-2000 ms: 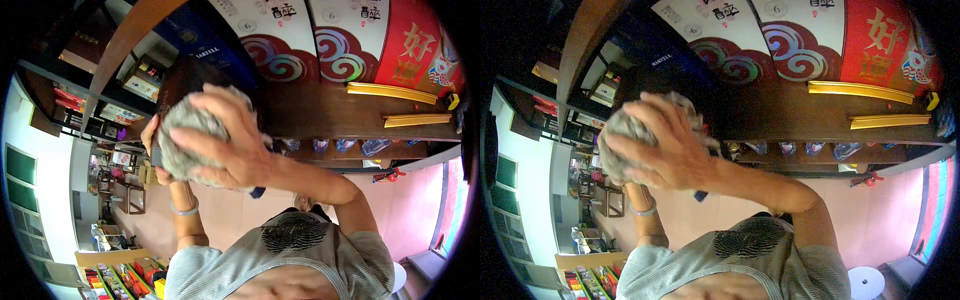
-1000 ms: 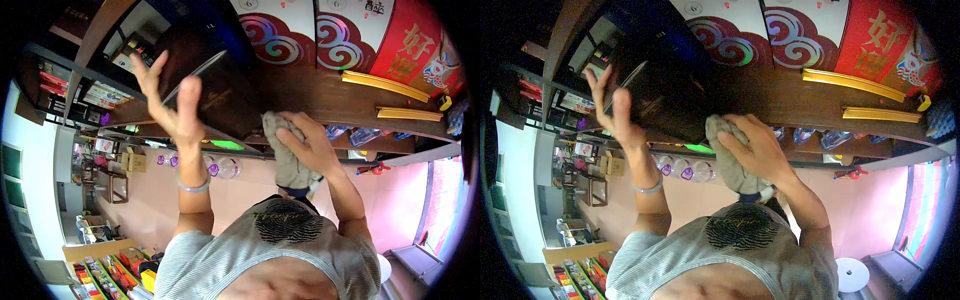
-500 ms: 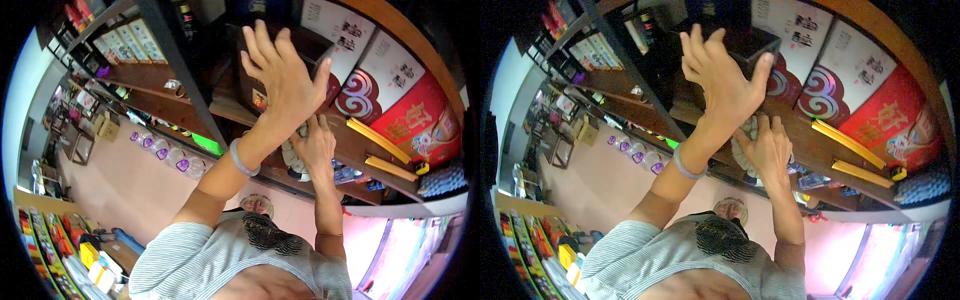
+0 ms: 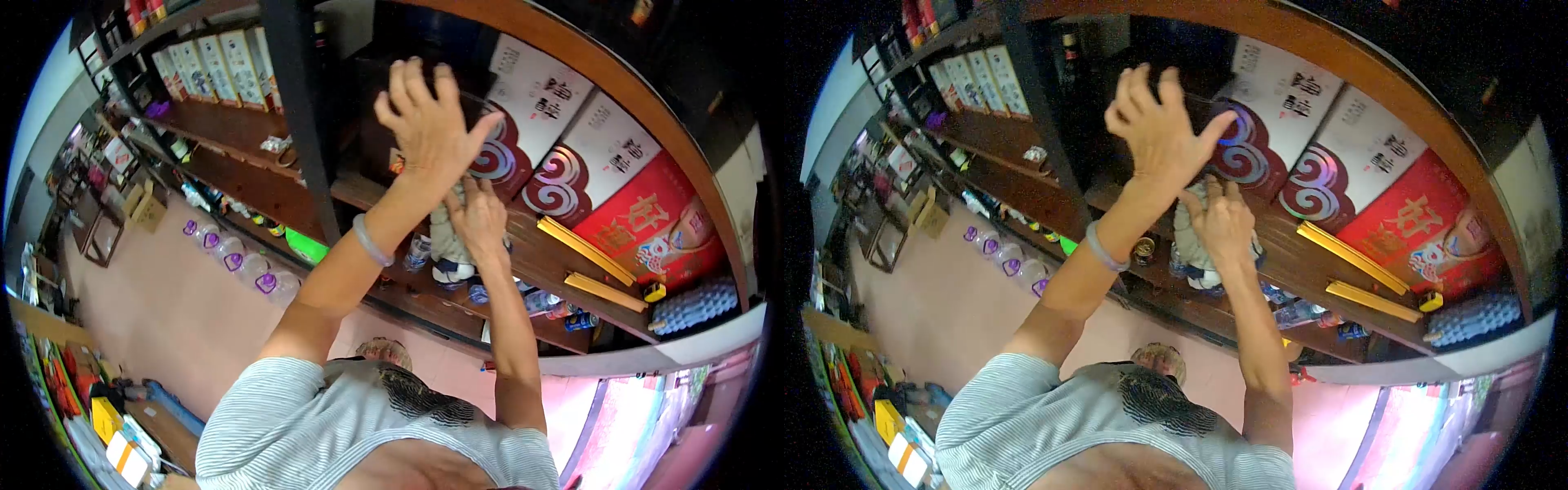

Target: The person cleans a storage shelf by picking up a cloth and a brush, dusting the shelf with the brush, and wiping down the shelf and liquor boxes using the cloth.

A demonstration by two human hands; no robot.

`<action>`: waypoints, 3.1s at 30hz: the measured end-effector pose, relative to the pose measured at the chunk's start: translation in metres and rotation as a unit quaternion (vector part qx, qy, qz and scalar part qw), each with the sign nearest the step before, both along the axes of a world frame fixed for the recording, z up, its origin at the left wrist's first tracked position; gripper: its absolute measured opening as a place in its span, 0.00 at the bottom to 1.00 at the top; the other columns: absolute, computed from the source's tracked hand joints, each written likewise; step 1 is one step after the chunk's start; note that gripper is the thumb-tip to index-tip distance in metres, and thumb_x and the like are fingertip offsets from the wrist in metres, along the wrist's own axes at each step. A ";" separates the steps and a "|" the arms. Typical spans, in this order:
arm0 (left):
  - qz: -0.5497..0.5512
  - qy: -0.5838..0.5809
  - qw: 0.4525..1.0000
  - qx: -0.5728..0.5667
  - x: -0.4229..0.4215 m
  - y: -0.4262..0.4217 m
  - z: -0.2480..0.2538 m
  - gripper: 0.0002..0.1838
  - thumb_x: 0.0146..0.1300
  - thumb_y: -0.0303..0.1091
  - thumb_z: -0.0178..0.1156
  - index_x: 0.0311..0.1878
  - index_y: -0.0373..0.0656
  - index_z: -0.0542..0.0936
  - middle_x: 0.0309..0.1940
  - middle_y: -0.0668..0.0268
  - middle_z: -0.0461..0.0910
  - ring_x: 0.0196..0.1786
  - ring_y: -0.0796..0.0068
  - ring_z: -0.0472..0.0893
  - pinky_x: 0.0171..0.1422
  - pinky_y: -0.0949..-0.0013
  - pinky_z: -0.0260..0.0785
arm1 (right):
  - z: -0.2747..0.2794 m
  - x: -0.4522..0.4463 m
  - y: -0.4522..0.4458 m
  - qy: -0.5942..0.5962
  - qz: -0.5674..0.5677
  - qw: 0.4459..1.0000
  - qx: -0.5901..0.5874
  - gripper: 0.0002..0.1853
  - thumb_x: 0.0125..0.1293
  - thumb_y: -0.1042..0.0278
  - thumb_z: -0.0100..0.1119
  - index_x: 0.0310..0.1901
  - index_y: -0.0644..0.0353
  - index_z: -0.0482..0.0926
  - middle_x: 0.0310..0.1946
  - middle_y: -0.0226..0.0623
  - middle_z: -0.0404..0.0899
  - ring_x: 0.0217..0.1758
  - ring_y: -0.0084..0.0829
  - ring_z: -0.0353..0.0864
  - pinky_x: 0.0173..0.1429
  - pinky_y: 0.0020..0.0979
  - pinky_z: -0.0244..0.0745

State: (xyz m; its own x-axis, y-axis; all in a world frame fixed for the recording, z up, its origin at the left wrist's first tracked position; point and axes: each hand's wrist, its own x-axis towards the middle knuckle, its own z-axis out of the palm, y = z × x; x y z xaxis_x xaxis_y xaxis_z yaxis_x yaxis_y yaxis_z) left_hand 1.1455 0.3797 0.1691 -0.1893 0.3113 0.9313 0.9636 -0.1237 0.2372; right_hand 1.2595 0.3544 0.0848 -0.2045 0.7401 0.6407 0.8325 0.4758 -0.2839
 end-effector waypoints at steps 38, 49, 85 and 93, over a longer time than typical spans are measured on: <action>-0.485 -0.214 0.823 -0.203 0.069 0.051 0.287 0.78 0.35 0.55 0.77 0.63 0.21 0.24 0.62 0.31 0.54 0.63 0.45 0.67 0.70 0.57 0.59 | 0.003 0.171 -0.166 0.578 0.066 0.814 -0.007 0.29 0.62 0.49 0.61 0.51 0.71 0.76 0.43 0.39 0.80 0.47 0.27 0.76 0.56 0.30 0.68; -0.643 -0.351 0.676 -0.080 0.049 0.043 0.283 0.26 0.55 0.41 0.64 0.52 0.33 0.73 0.46 0.53 0.77 0.46 0.58 0.80 0.56 0.60 0.71 | -0.015 0.176 -0.185 0.523 0.025 0.851 -0.047 0.31 0.60 0.44 0.60 0.50 0.70 0.77 0.43 0.40 0.80 0.48 0.29 0.77 0.56 0.31 0.68; -0.779 -0.408 0.387 -0.277 0.171 -0.130 0.011 0.35 0.51 0.24 0.65 0.63 0.33 0.63 0.55 0.57 0.71 0.54 0.66 0.73 0.61 0.67 0.63 | 0.010 0.116 -0.185 0.908 0.335 0.251 0.026 0.29 0.66 0.45 0.50 0.60 0.59 0.68 0.57 0.45 0.72 0.59 0.45 0.71 0.65 0.47 0.66; -0.740 -0.321 0.540 -0.241 0.137 -0.125 -0.022 0.49 0.44 0.36 0.74 0.63 0.28 0.54 0.54 0.53 0.65 0.55 0.64 0.69 0.62 0.63 0.61 | -0.012 0.141 -0.227 0.866 -0.004 0.497 0.058 0.30 0.71 0.41 0.34 0.62 0.58 0.63 0.53 0.44 0.70 0.52 0.41 0.72 0.57 0.42 0.71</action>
State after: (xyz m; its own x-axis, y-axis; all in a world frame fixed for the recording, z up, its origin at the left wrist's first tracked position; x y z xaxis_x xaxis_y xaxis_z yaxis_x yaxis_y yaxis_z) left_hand 1.2829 0.2542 0.1473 0.3636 0.7400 0.5659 -0.4061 -0.4208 0.8112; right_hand 1.4001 0.1274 0.0731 0.7303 0.6744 -0.1094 -0.6099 0.5713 -0.5493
